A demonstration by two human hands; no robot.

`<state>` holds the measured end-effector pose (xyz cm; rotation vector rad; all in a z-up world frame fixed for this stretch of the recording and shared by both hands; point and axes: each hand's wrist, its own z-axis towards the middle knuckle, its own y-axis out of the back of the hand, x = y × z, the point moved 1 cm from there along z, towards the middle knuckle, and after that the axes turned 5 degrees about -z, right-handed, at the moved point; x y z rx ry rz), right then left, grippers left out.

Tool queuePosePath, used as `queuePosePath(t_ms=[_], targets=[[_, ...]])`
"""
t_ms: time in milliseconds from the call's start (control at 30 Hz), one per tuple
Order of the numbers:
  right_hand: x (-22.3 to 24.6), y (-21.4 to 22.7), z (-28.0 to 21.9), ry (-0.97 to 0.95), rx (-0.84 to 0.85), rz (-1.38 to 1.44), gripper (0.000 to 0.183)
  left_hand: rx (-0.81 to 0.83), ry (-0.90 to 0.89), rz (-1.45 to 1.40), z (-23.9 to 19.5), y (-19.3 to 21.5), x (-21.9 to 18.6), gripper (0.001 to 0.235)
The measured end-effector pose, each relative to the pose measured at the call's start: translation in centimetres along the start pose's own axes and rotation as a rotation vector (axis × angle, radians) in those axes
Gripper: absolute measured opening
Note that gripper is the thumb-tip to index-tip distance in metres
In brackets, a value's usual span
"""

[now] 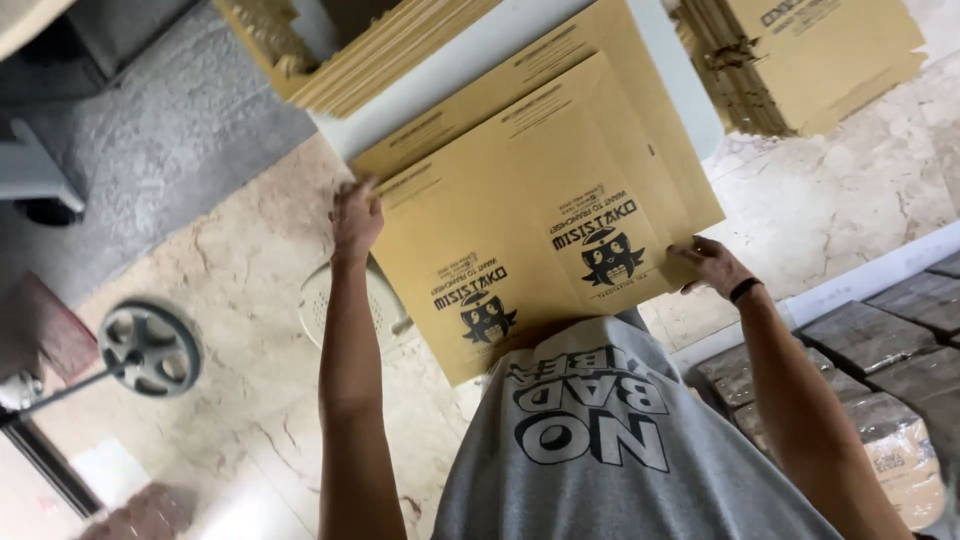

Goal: Punching out pre-cut shapes from cardboard sheets and stacking the finished products.

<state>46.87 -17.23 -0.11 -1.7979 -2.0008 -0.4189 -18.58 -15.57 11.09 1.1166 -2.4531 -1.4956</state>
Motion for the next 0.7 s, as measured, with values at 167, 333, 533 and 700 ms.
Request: queuePosePath(t_ms=[167, 333, 533, 700], targets=[[-0.6, 0.6, 1.4, 0.119, 0.058, 0.001, 0.034, -0.294, 0.135, -0.658, -8.8, -4.5, 4.2, 0.084], [0.5, -2.8, -2.3, 0.165, -0.047, -0.224, 0.048, 0.009, 0.296, -0.961, -24.1, -18.2, 6.5, 0.054], [2.8, -2.6, -5.6, 0.307, 0.022, -0.168, 0.035, 0.023, 0.372, -1.385, -29.2, -18.2, 7.3, 0.057], [5.4, -2.7, -7.6, 0.349, -0.068, -0.515, 0.034, 0.013, 0.412, -1.436, -29.3, -22.1, 5.5, 0.060]])
